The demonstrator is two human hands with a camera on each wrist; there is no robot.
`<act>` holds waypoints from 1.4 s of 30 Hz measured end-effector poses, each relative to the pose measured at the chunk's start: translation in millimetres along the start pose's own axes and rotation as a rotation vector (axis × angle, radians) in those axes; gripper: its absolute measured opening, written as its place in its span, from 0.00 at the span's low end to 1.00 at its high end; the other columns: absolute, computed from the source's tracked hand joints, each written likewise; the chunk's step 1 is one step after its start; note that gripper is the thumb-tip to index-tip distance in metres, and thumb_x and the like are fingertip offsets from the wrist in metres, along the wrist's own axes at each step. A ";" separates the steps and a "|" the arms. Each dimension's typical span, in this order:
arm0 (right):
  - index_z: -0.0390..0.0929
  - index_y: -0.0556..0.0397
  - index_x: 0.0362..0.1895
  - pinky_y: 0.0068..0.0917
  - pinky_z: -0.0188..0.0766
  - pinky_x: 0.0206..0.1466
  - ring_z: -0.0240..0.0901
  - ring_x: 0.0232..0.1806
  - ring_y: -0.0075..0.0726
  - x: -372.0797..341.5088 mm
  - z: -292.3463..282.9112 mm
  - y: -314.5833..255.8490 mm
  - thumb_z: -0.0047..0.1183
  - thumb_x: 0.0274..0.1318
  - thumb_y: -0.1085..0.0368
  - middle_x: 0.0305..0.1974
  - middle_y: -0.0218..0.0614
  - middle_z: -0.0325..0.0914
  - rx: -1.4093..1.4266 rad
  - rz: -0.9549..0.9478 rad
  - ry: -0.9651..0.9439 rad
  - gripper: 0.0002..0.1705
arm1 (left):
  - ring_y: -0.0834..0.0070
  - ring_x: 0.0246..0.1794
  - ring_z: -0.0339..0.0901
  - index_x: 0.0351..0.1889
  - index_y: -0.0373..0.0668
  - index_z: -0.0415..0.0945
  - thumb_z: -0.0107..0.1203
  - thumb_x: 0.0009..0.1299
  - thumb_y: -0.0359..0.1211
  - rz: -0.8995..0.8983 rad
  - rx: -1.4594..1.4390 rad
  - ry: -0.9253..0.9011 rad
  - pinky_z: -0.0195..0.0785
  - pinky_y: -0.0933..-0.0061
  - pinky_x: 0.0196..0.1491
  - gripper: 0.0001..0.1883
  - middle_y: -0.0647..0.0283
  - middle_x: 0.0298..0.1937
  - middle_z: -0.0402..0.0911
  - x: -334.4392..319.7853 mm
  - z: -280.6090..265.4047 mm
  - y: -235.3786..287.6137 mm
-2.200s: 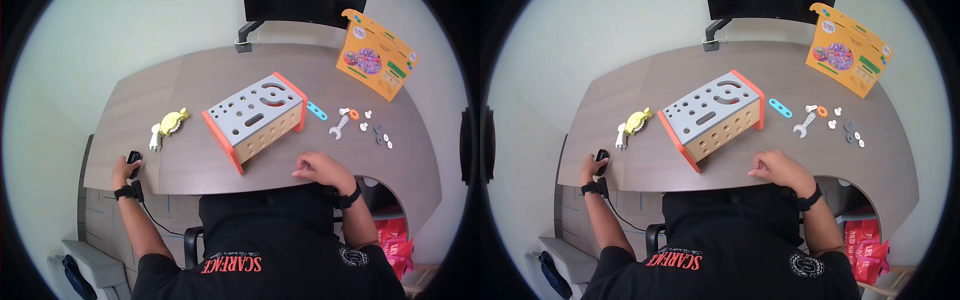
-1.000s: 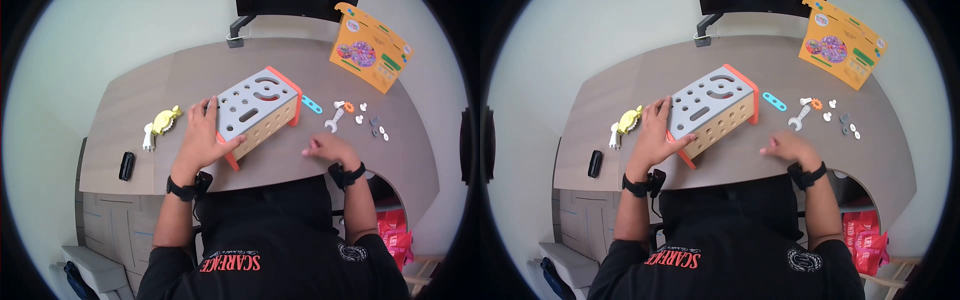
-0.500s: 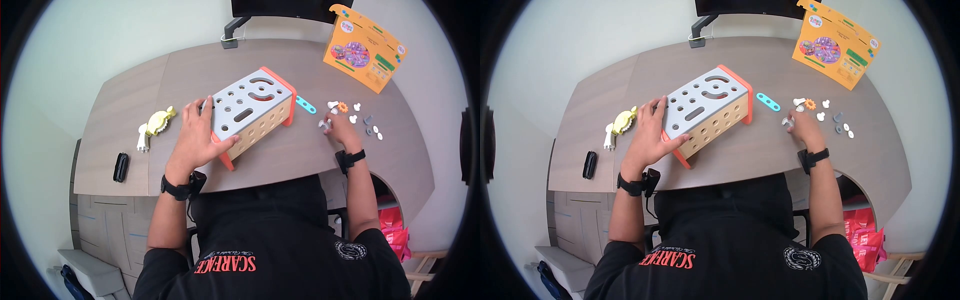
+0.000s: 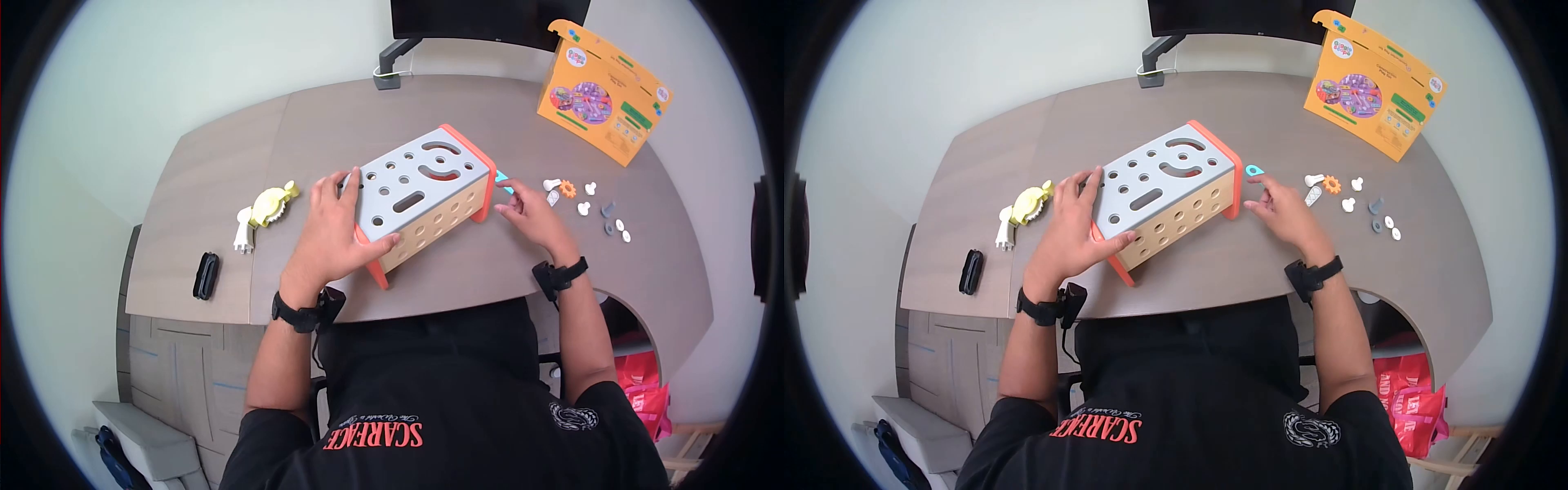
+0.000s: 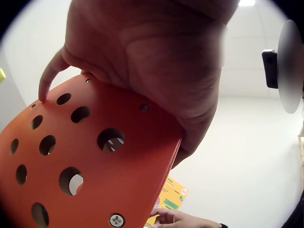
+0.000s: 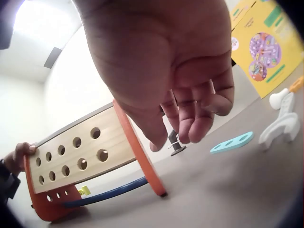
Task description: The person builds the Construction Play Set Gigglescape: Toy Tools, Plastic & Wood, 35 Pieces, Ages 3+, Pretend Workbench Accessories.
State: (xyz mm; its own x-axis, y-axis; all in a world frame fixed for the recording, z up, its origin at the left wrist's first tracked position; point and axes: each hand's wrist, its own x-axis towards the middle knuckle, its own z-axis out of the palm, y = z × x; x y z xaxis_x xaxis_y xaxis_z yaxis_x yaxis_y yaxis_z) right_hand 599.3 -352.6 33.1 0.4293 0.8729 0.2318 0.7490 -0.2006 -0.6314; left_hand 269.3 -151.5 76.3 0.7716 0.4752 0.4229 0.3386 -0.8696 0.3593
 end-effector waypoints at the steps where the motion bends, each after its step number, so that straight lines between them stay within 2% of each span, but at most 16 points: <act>1: 0.77 0.56 0.61 0.27 0.67 0.36 0.66 0.29 0.22 0.2 3.5 -2.1 0.65 0.67 0.64 0.27 0.27 0.68 0.035 -0.017 0.010 0.22 | 0.38 0.73 0.61 0.74 0.17 0.62 0.72 0.57 0.59 -0.001 0.000 -0.001 0.61 0.47 0.74 0.61 0.29 0.70 0.66 -0.1 0.1 0.0; 7: 0.79 0.60 0.54 0.26 0.66 0.32 0.65 0.27 0.22 12.9 10.7 -11.3 0.62 0.69 0.65 0.25 0.28 0.69 0.030 -0.091 0.069 0.15 | 0.38 0.72 0.61 0.73 0.17 0.62 0.72 0.57 0.61 0.006 0.010 0.002 0.61 0.46 0.74 0.61 0.28 0.70 0.66 2.2 -0.2 -1.3; 10: 0.80 0.61 0.49 0.29 0.67 0.31 0.67 0.25 0.26 15.7 12.8 -14.0 0.63 0.67 0.64 0.23 0.31 0.71 0.013 -0.122 0.103 0.14 | 0.39 0.73 0.60 0.74 0.18 0.62 0.71 0.57 0.60 -0.002 -0.013 -0.005 0.60 0.46 0.75 0.61 0.29 0.70 0.65 0.4 0.8 -1.1; 13: 0.79 0.60 0.38 0.38 0.71 0.31 0.73 0.23 0.43 15.6 12.4 -24.6 0.63 0.64 0.60 0.21 0.40 0.75 -0.103 -0.098 0.142 0.14 | 0.40 0.75 0.59 0.76 0.20 0.61 0.71 0.58 0.58 -0.025 -0.024 -0.030 0.57 0.46 0.77 0.60 0.32 0.72 0.64 0.2 -0.4 -0.3; 16: 0.78 0.60 0.34 0.44 0.72 0.31 0.76 0.24 0.51 15.3 16.4 -34.7 0.61 0.63 0.57 0.21 0.44 0.77 -0.179 -0.065 0.176 0.16 | 0.40 0.74 0.59 0.76 0.20 0.61 0.71 0.58 0.58 -0.011 -0.008 -0.028 0.57 0.46 0.76 0.60 0.32 0.72 0.64 2.8 -1.9 -0.7; 22: 0.80 0.59 0.33 0.49 0.73 0.33 0.80 0.29 0.59 17.8 21.1 -44.2 0.56 0.64 0.54 0.25 0.48 0.81 -0.288 0.007 0.251 0.18 | 0.40 0.74 0.60 0.75 0.20 0.61 0.71 0.58 0.59 -0.019 -0.016 -0.030 0.58 0.47 0.76 0.59 0.32 0.72 0.65 1.2 -2.7 0.4; 25: 0.80 0.58 0.34 0.49 0.74 0.34 0.80 0.29 0.58 17.0 23.0 -51.3 0.56 0.64 0.55 0.25 0.48 0.81 -0.269 -0.029 0.329 0.17 | 0.40 0.74 0.60 0.75 0.20 0.62 0.71 0.58 0.59 -0.022 -0.011 -0.040 0.59 0.47 0.76 0.60 0.32 0.72 0.65 2.3 -3.5 1.3; 31: 0.81 0.56 0.38 0.48 0.75 0.33 0.81 0.29 0.57 20.5 25.8 -45.3 0.57 0.63 0.55 0.26 0.47 0.81 -0.251 -0.018 0.322 0.15 | 0.40 0.75 0.60 0.75 0.20 0.62 0.71 0.57 0.60 -0.033 0.007 -0.047 0.59 0.47 0.76 0.60 0.32 0.73 0.64 3.2 -3.4 0.9; 42: 0.78 0.55 0.36 0.42 0.72 0.29 0.76 0.23 0.48 15.2 26.4 -43.0 0.63 0.58 0.60 0.20 0.39 0.76 -0.152 0.007 0.305 0.12 | 0.41 0.73 0.60 0.75 0.20 0.61 0.72 0.56 0.58 -0.005 -0.006 -0.027 0.59 0.48 0.76 0.60 0.33 0.72 0.64 2.5 -2.0 -0.4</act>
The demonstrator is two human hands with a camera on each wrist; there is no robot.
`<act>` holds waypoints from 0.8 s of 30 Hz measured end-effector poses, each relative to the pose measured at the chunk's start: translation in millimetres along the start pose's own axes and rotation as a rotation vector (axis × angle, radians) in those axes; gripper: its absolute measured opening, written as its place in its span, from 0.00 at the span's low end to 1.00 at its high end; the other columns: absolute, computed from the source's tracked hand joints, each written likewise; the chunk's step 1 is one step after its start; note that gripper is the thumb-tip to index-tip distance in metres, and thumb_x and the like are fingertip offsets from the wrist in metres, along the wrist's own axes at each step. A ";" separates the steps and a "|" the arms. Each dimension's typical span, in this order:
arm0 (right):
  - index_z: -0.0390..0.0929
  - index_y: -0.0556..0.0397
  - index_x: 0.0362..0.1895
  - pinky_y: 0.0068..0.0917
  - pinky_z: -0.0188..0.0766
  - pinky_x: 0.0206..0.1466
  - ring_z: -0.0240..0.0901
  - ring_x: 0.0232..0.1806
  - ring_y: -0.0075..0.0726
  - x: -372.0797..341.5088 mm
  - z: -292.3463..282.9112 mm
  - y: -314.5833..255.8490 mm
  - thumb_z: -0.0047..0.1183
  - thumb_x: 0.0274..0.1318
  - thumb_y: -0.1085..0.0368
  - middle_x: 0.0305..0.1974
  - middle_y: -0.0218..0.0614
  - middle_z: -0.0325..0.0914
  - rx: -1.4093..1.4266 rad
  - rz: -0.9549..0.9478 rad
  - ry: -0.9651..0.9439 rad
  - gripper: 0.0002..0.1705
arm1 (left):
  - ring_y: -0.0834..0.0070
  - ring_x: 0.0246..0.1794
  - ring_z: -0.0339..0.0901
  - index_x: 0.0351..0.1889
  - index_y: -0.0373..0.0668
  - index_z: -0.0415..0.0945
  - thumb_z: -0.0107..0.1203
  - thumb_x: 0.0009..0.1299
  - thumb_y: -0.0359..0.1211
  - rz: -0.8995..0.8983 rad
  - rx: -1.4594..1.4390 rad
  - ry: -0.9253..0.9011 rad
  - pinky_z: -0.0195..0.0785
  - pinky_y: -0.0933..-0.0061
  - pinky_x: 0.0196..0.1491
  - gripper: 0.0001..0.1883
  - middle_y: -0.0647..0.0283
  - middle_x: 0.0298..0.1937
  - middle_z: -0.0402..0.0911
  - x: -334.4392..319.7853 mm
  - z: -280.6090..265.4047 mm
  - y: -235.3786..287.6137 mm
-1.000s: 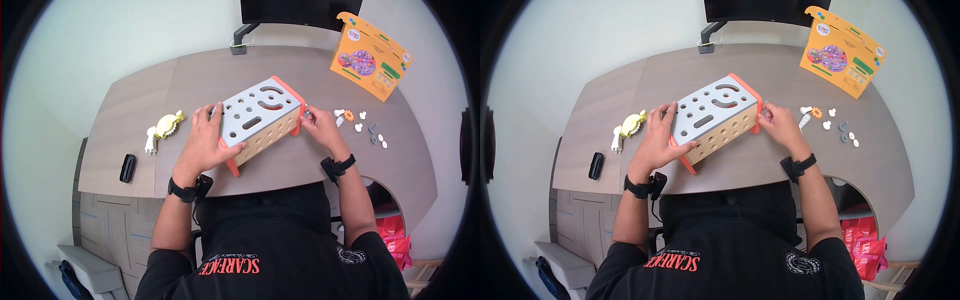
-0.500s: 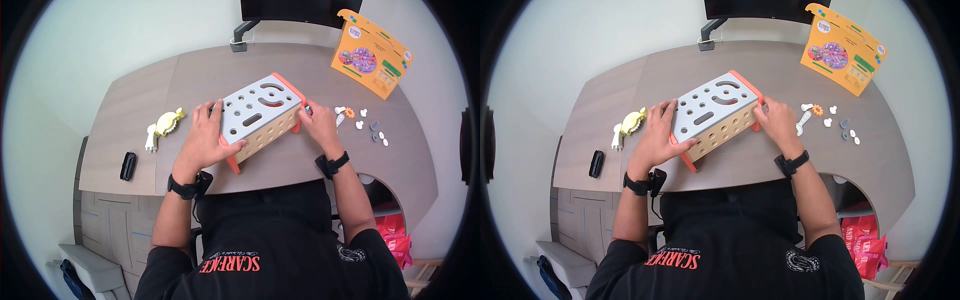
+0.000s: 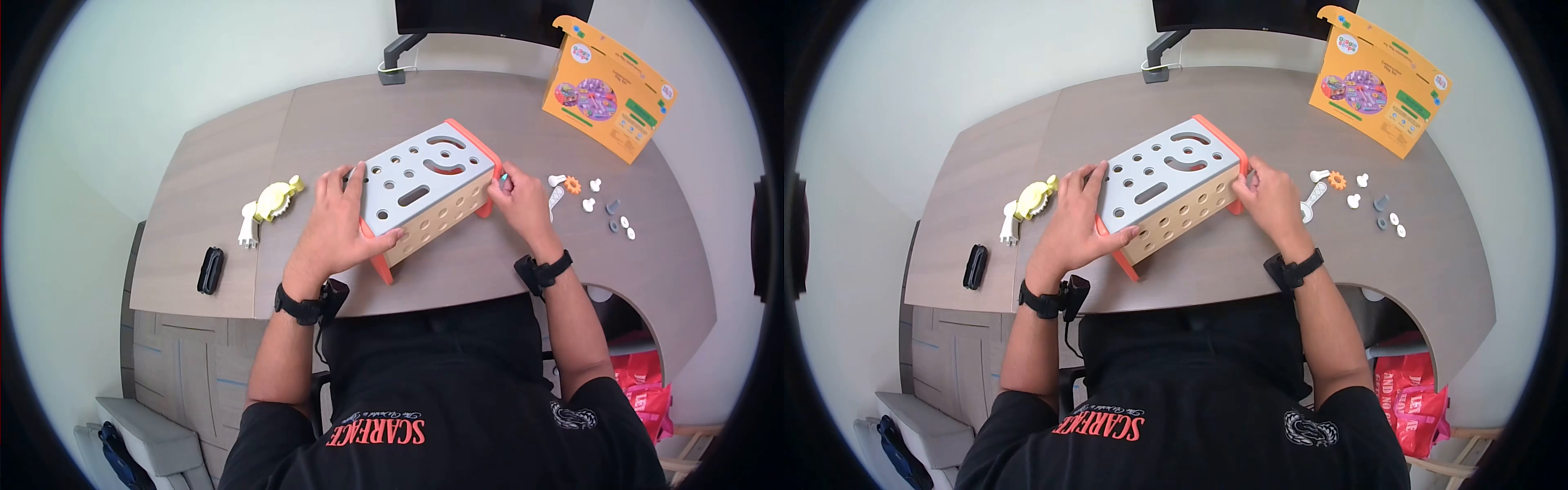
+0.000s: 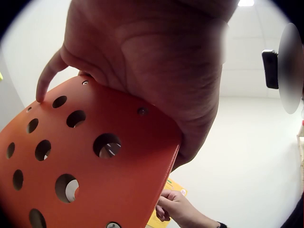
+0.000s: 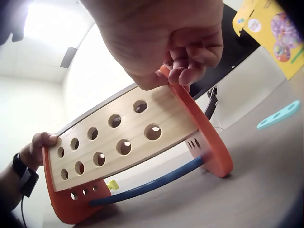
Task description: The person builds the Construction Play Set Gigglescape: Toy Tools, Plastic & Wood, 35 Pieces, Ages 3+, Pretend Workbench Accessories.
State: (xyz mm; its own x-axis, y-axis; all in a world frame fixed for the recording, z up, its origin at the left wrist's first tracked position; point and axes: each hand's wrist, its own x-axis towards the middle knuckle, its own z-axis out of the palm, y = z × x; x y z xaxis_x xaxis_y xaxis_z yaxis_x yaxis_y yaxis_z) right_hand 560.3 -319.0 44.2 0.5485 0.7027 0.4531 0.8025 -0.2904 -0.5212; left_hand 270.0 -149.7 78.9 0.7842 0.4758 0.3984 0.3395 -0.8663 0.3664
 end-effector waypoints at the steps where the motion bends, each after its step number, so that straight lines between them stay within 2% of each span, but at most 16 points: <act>1: 0.78 0.55 0.36 0.42 0.72 0.29 0.76 0.22 0.48 3.0 -0.2 -1.0 0.64 0.57 0.60 0.20 0.39 0.76 0.003 -0.005 -0.001 0.12 | 0.41 0.73 0.60 0.75 0.20 0.61 0.72 0.56 0.58 -0.001 0.000 -0.001 0.59 0.48 0.76 0.60 0.32 0.72 0.64 0.9 -0.9 -0.6; 9: 0.76 0.54 0.41 0.40 0.73 0.29 0.77 0.23 0.44 -2.8 3.4 6.3 0.67 0.52 0.65 0.20 0.36 0.75 0.023 -0.011 -0.038 0.15 | 0.40 0.73 0.60 0.75 0.21 0.61 0.72 0.57 0.58 -0.011 -0.015 -0.003 0.58 0.47 0.76 0.60 0.32 0.72 0.64 -0.1 -0.1 -0.2; 12: 0.78 0.54 0.43 0.39 0.74 0.31 0.78 0.24 0.42 -3.8 1.8 9.8 0.68 0.51 0.65 0.21 0.35 0.76 0.017 0.016 -0.098 0.16 | 0.38 0.71 0.63 0.73 0.17 0.63 0.73 0.55 0.58 0.009 0.013 0.013 0.63 0.48 0.73 0.61 0.27 0.69 0.67 1.4 -0.7 0.4; 15: 0.80 0.54 0.45 0.38 0.74 0.32 0.79 0.26 0.40 -7.6 3.7 14.3 0.69 0.51 0.64 0.23 0.34 0.77 -0.002 0.052 -0.160 0.18 | 0.41 0.73 0.60 0.75 0.21 0.61 0.72 0.56 0.58 -0.015 -0.005 -0.014 0.58 0.47 0.76 0.60 0.33 0.72 0.65 1.1 -1.3 0.3; 19: 0.82 0.55 0.47 0.38 0.74 0.32 0.79 0.26 0.38 -9.3 7.1 19.9 0.70 0.51 0.65 0.23 0.32 0.76 -0.038 0.061 -0.185 0.19 | 0.41 0.73 0.60 0.75 0.21 0.61 0.72 0.56 0.58 -0.012 0.004 -0.013 0.58 0.47 0.76 0.60 0.33 0.72 0.65 1.2 -0.3 -0.9; 24: 0.80 0.58 0.50 0.32 0.72 0.32 0.75 0.24 0.34 -9.2 10.6 19.4 0.69 0.52 0.69 0.22 0.33 0.74 0.131 0.027 -0.118 0.20 | 0.41 0.73 0.60 0.75 0.21 0.61 0.72 0.56 0.58 -0.024 0.011 -0.024 0.58 0.48 0.76 0.60 0.33 0.72 0.65 1.0 -0.7 0.1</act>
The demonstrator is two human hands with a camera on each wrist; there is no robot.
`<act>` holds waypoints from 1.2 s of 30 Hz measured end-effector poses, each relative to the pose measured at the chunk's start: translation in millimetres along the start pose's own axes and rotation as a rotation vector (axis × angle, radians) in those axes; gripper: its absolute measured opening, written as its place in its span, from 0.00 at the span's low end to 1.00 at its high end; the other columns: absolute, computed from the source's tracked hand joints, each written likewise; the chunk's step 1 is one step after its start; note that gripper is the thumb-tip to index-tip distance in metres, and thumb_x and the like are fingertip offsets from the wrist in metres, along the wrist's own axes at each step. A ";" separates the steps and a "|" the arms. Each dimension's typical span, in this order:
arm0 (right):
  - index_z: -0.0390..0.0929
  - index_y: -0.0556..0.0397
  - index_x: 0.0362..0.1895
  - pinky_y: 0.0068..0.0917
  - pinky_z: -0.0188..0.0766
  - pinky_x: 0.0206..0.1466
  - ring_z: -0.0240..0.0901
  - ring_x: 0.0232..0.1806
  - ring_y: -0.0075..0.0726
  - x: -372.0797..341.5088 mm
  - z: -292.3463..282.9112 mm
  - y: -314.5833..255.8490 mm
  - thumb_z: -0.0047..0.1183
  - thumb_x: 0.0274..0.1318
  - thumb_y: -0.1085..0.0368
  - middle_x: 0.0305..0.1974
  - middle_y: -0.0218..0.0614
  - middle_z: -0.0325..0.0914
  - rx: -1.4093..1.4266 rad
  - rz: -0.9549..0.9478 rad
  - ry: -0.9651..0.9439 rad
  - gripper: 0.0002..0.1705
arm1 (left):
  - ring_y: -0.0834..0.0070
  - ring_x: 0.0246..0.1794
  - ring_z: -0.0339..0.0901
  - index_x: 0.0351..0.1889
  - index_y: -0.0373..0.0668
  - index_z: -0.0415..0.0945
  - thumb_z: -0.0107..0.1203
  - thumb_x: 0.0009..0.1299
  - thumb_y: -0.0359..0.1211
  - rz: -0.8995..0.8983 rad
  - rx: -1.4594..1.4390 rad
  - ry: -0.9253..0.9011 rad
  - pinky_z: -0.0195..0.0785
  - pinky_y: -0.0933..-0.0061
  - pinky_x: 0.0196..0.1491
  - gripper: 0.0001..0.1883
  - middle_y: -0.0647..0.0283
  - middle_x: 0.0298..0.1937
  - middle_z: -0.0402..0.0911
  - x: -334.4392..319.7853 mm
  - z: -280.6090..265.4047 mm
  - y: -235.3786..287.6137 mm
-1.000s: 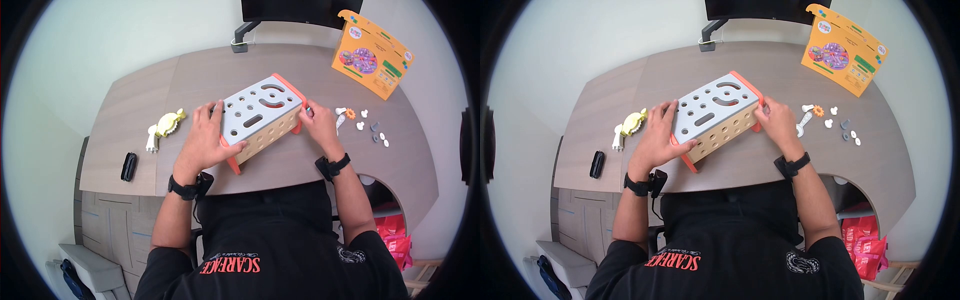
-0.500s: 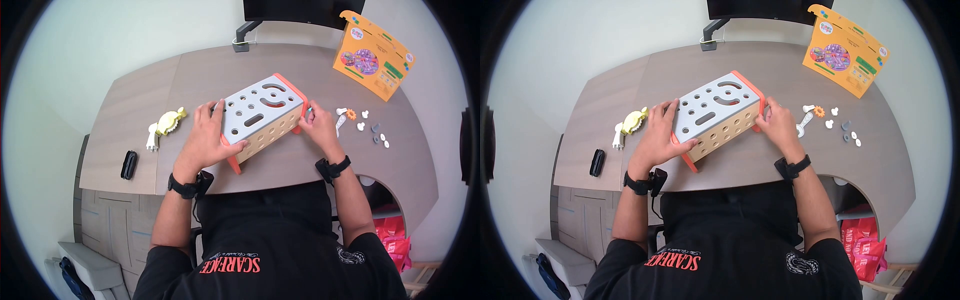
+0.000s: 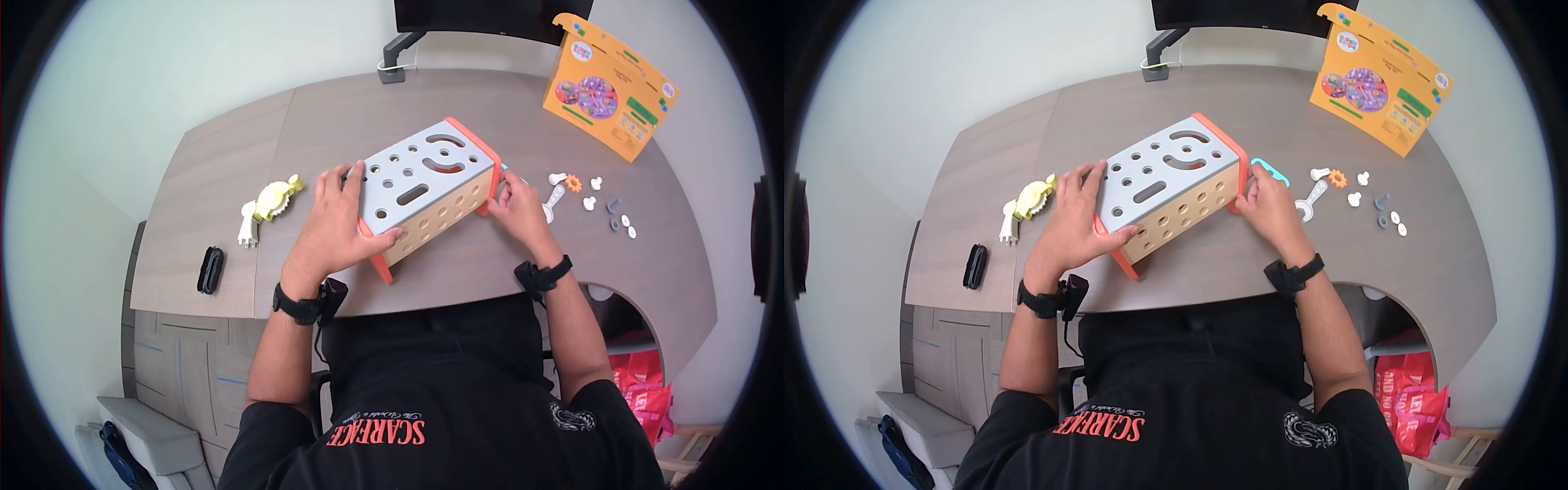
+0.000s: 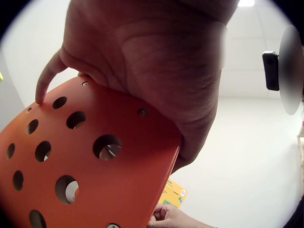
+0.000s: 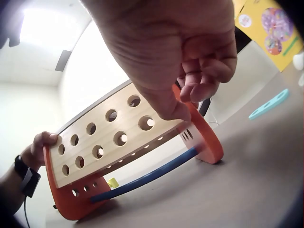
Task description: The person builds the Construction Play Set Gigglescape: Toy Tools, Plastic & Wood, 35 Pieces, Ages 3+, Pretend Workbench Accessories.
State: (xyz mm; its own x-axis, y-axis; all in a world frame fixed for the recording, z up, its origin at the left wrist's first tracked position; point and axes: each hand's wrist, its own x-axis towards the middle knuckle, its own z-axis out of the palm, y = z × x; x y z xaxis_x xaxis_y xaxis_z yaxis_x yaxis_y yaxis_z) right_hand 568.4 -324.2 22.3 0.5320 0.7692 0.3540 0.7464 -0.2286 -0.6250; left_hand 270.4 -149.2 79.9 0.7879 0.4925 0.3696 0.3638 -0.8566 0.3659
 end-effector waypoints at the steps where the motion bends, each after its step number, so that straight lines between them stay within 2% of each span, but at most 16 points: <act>1: 0.79 0.59 0.50 0.31 0.72 0.32 0.74 0.24 0.32 -0.3 1.9 1.6 0.68 0.52 0.70 0.22 0.33 0.74 0.051 -0.011 0.026 0.20 | 0.40 0.73 0.60 0.75 0.20 0.62 0.72 0.56 0.58 0.015 0.000 0.013 0.59 0.48 0.75 0.60 0.31 0.71 0.65 0.0 0.4 -0.2; 3: 0.78 0.60 0.51 0.28 0.70 0.31 0.72 0.24 0.27 -0.4 4.0 6.2 0.67 0.54 0.71 0.21 0.31 0.73 0.137 0.013 0.025 0.20 | 0.38 0.72 0.62 0.73 0.17 0.62 0.73 0.55 0.59 0.045 -0.001 0.038 0.62 0.48 0.74 0.61 0.27 0.69 0.66 -0.1 1.0 -1.4; 7: 0.78 0.61 0.51 0.26 0.67 0.30 0.68 0.24 0.20 5.9 7.2 26.6 0.67 0.58 0.69 0.21 0.25 0.72 0.288 0.155 -0.058 0.19 | 0.38 0.72 0.61 0.74 0.17 0.62 0.73 0.55 0.59 0.021 -0.011 0.022 0.62 0.48 0.74 0.61 0.28 0.69 0.65 -0.6 0.2 -0.2; 10: 0.76 0.58 0.51 0.19 0.62 0.22 0.65 0.19 0.14 8.3 10.3 37.9 0.66 0.64 0.67 0.21 0.20 0.70 0.228 0.148 -0.110 0.16 | 0.38 0.73 0.61 0.74 0.17 0.62 0.73 0.56 0.59 0.028 -0.006 0.026 0.62 0.48 0.74 0.61 0.28 0.69 0.65 0.3 1.6 -1.1; 16: 0.75 0.56 0.50 0.20 0.62 0.22 0.66 0.19 0.15 4.8 14.6 37.5 0.65 0.65 0.66 0.20 0.19 0.71 0.361 0.070 -0.036 0.14 | 0.38 0.73 0.61 0.74 0.17 0.62 0.73 0.56 0.59 0.028 -0.004 0.026 0.62 0.48 0.74 0.61 0.27 0.70 0.65 0.0 0.2 -0.7; 19: 0.75 0.54 0.49 0.18 0.62 0.23 0.66 0.20 0.14 6.5 6.9 28.9 0.65 0.67 0.66 0.21 0.19 0.71 0.508 0.240 -0.139 0.13 | 0.38 0.73 0.62 0.74 0.17 0.62 0.72 0.55 0.59 0.024 -0.004 0.021 0.62 0.48 0.74 0.61 0.27 0.69 0.65 0.2 0.3 -0.6; 22: 0.76 0.53 0.50 0.17 0.62 0.24 0.66 0.20 0.14 6.8 1.3 22.2 0.65 0.67 0.66 0.22 0.18 0.72 0.574 0.269 -0.179 0.13 | 0.38 0.72 0.62 0.74 0.17 0.62 0.72 0.55 0.60 0.021 -0.001 0.017 0.62 0.48 0.74 0.62 0.27 0.69 0.66 0.8 1.1 -0.9; 36: 0.78 0.54 0.54 0.17 0.63 0.25 0.65 0.20 0.13 1.2 7.8 27.9 0.65 0.68 0.64 0.20 0.17 0.70 0.445 0.287 -0.172 0.15 | 0.38 0.73 0.62 0.74 0.17 0.62 0.72 0.54 0.60 0.010 0.007 0.010 0.63 0.47 0.74 0.63 0.26 0.69 0.66 1.2 0.8 -0.3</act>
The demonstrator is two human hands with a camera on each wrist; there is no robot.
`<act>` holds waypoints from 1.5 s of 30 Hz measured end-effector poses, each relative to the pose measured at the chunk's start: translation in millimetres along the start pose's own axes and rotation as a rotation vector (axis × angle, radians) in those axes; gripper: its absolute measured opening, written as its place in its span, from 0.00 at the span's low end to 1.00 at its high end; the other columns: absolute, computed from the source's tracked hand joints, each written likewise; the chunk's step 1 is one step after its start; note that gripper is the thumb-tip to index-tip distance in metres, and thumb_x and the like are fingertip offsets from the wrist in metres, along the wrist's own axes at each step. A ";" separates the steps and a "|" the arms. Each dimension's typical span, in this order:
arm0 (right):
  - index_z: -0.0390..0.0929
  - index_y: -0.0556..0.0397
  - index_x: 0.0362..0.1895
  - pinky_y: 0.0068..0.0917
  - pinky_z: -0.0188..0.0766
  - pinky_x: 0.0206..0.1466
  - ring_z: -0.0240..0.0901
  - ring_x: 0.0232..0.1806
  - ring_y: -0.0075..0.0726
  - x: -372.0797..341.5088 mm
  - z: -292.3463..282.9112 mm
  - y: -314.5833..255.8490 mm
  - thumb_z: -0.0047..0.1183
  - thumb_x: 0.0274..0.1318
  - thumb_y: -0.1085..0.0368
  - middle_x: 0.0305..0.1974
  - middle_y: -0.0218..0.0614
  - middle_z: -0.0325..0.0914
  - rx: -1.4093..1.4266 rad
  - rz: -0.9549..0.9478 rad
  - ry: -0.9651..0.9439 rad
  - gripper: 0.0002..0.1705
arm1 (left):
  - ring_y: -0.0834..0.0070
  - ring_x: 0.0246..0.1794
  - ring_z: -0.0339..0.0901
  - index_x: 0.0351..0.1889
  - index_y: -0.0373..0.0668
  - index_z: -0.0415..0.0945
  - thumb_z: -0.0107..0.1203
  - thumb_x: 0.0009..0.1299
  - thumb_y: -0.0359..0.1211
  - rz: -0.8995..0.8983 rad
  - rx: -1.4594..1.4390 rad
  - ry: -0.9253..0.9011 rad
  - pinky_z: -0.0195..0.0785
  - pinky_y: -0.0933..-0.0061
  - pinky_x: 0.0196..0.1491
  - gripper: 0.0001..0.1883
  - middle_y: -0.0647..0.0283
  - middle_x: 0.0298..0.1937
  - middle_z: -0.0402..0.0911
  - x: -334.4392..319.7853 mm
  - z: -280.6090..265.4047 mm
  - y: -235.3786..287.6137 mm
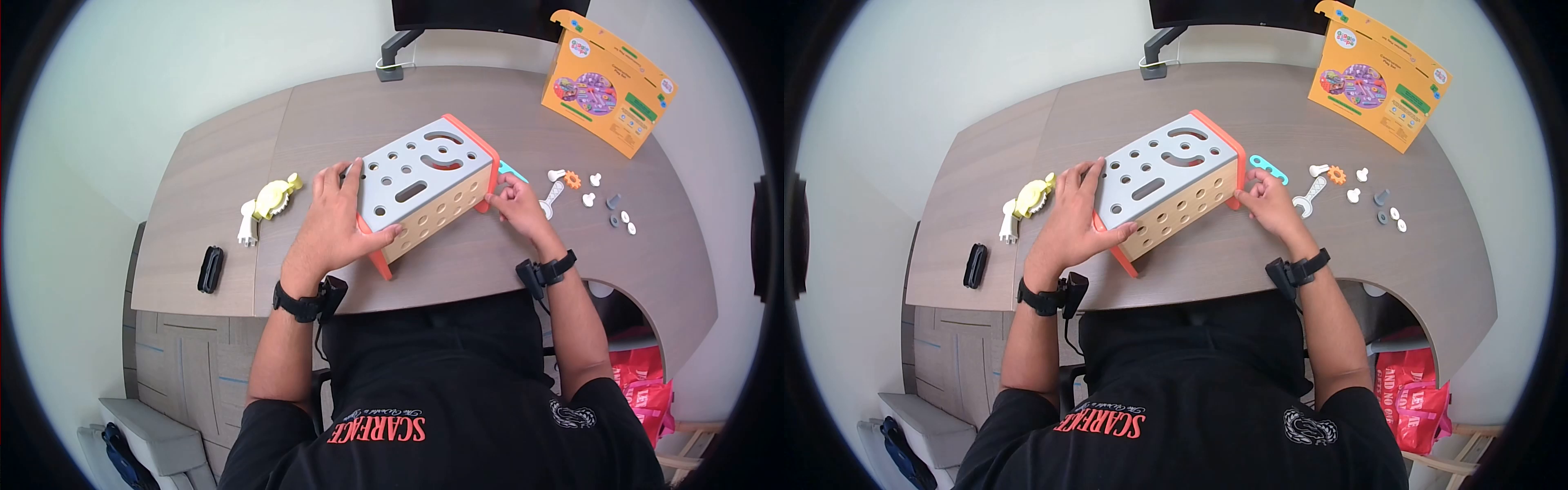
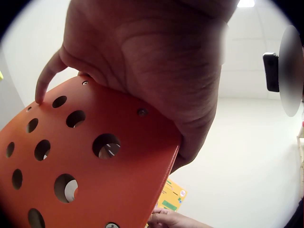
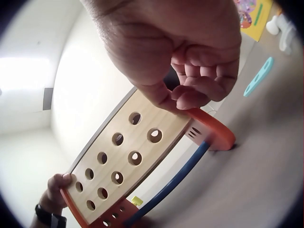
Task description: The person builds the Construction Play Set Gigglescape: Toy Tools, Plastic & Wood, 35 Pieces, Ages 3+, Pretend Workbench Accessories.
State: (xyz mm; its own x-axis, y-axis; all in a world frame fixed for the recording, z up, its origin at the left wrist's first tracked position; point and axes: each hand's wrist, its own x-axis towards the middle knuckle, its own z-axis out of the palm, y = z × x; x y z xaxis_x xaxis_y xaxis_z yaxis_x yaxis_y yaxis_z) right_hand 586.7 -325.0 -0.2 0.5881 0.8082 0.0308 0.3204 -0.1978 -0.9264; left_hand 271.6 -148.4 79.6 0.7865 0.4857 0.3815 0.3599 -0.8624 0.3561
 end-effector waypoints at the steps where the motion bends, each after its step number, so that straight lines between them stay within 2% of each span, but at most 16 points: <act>1: 0.79 0.55 0.55 0.17 0.63 0.25 0.65 0.20 0.12 0.0 0.1 1.1 0.65 0.68 0.64 0.20 0.16 0.69 -0.030 -0.003 0.000 0.16 | 0.39 0.73 0.61 0.74 0.18 0.62 0.72 0.55 0.60 -0.005 -0.006 -0.006 0.62 0.47 0.74 0.62 0.28 0.70 0.65 -0.1 -0.2 0.1; 4: 0.77 0.61 0.62 0.21 0.65 0.27 0.67 0.20 0.16 -0.3 -0.6 1.2 0.65 0.68 0.64 0.21 0.20 0.72 -0.041 0.022 -0.050 0.23 | 0.41 0.74 0.59 0.76 0.21 0.61 0.71 0.57 0.60 -0.019 -0.017 -0.020 0.59 0.46 0.76 0.61 0.31 0.72 0.64 -0.4 -0.2 0.4; 6: 0.79 0.60 0.60 0.21 0.64 0.27 0.67 0.20 0.15 -2.0 0.4 2.0 0.64 0.68 0.65 0.21 0.20 0.72 -0.034 -0.005 -0.062 0.20 | 0.41 0.74 0.59 0.75 0.20 0.61 0.71 0.57 0.60 -0.026 -0.014 -0.026 0.58 0.46 0.76 0.61 0.31 0.72 0.64 -0.4 0.1 0.6; 9: 0.81 0.58 0.55 0.21 0.64 0.26 0.67 0.20 0.15 -0.3 1.0 5.6 0.64 0.68 0.65 0.20 0.20 0.72 -0.030 -0.011 -0.093 0.16 | 0.39 0.73 0.62 0.74 0.17 0.62 0.72 0.54 0.60 -0.001 0.010 0.005 0.63 0.48 0.74 0.62 0.26 0.70 0.66 0.2 0.6 0.3; 13: 0.84 0.56 0.48 0.22 0.63 0.26 0.67 0.19 0.15 1.4 2.6 11.1 0.64 0.68 0.66 0.19 0.20 0.72 -0.029 -0.011 -0.114 0.10 | 0.39 0.74 0.61 0.74 0.18 0.62 0.72 0.55 0.60 -0.014 -0.006 -0.007 0.62 0.47 0.74 0.62 0.28 0.70 0.65 -0.1 0.6 0.4; 15: 0.84 0.56 0.46 0.23 0.63 0.26 0.67 0.19 0.16 4.2 3.4 17.8 0.64 0.68 0.65 0.19 0.21 0.72 -0.046 -0.016 -0.115 0.09 | 0.41 0.74 0.59 0.75 0.20 0.61 0.71 0.56 0.60 -0.026 -0.023 -0.024 0.59 0.46 0.76 0.61 0.31 0.72 0.64 -0.4 0.7 -0.2; 18: 0.84 0.57 0.44 0.25 0.63 0.25 0.69 0.19 0.17 6.1 4.1 22.7 0.65 0.67 0.63 0.18 0.23 0.74 -0.099 0.000 -0.107 0.10 | 0.39 0.73 0.62 0.74 0.16 0.62 0.72 0.54 0.60 -0.010 -0.008 0.000 0.63 0.48 0.74 0.62 0.26 0.70 0.66 -0.1 -0.3 1.9; 25: 0.85 0.59 0.37 0.29 0.65 0.25 0.70 0.19 0.22 3.1 4.7 23.6 0.69 0.63 0.61 0.18 0.28 0.76 -0.224 0.009 -0.073 0.13 | 0.38 0.73 0.62 0.74 0.16 0.62 0.72 0.55 0.60 0.005 0.000 0.010 0.62 0.47 0.74 0.62 0.26 0.70 0.66 -0.5 0.2 1.2; 31: 0.86 0.60 0.37 0.31 0.64 0.25 0.68 0.19 0.26 -3.2 1.6 27.1 0.71 0.60 0.61 0.18 0.30 0.76 -0.334 0.000 -0.040 0.13 | 0.39 0.74 0.60 0.75 0.19 0.61 0.72 0.56 0.60 -0.005 -0.022 -0.002 0.59 0.46 0.75 0.62 0.29 0.71 0.64 -0.3 0.8 0.6; 34: 0.87 0.59 0.43 0.31 0.66 0.26 0.70 0.20 0.25 -6.7 -2.1 30.4 0.70 0.61 0.62 0.19 0.30 0.76 -0.379 -0.014 -0.070 0.13 | 0.41 0.75 0.58 0.77 0.22 0.60 0.71 0.57 0.60 -0.030 -0.036 -0.017 0.56 0.44 0.77 0.61 0.32 0.73 0.63 -1.6 2.1 0.7; 37: 0.87 0.55 0.55 0.31 0.69 0.27 0.73 0.20 0.25 -22.1 -7.6 20.5 0.69 0.62 0.63 0.19 0.31 0.76 -0.297 0.105 -0.137 0.19 | 0.41 0.75 0.57 0.77 0.22 0.60 0.71 0.57 0.60 -0.036 -0.042 -0.018 0.56 0.44 0.77 0.61 0.32 0.73 0.63 -2.3 2.5 1.0; 40: 0.80 0.46 0.70 0.30 0.70 0.28 0.74 0.20 0.24 -38.2 -13.3 10.7 0.69 0.63 0.63 0.19 0.31 0.76 -0.383 0.176 -0.233 0.30 | 0.41 0.75 0.57 0.77 0.22 0.60 0.71 0.58 0.60 -0.029 -0.037 -0.010 0.55 0.44 0.77 0.61 0.33 0.73 0.63 -2.8 3.2 0.0; 43: 0.71 0.39 0.78 0.25 0.65 0.25 0.70 0.20 0.20 -49.8 -19.0 3.7 0.71 0.63 0.60 0.20 0.25 0.70 -0.424 0.165 -0.324 0.40 | 0.41 0.75 0.58 0.76 0.21 0.60 0.72 0.57 0.59 -0.020 -0.037 0.004 0.57 0.45 0.77 0.61 0.32 0.72 0.63 -3.2 4.0 1.1; 45: 0.67 0.35 0.81 0.27 0.66 0.27 0.68 0.20 0.22 -50.9 -22.4 5.6 0.72 0.62 0.58 0.20 0.25 0.68 -0.491 0.126 -0.369 0.45 | 0.40 0.74 0.59 0.75 0.18 0.61 0.73 0.56 0.59 -0.007 -0.038 0.021 0.60 0.46 0.75 0.62 0.31 0.71 0.64 -2.7 4.3 1.6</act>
State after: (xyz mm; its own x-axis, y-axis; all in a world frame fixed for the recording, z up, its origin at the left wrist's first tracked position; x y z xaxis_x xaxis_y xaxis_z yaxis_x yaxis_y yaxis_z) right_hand 575.2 -379.6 1.5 0.3766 0.8830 -0.2802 0.6207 -0.4651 -0.6312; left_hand 272.2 -151.7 75.4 0.7732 0.4947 0.3969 0.3455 -0.8533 0.3905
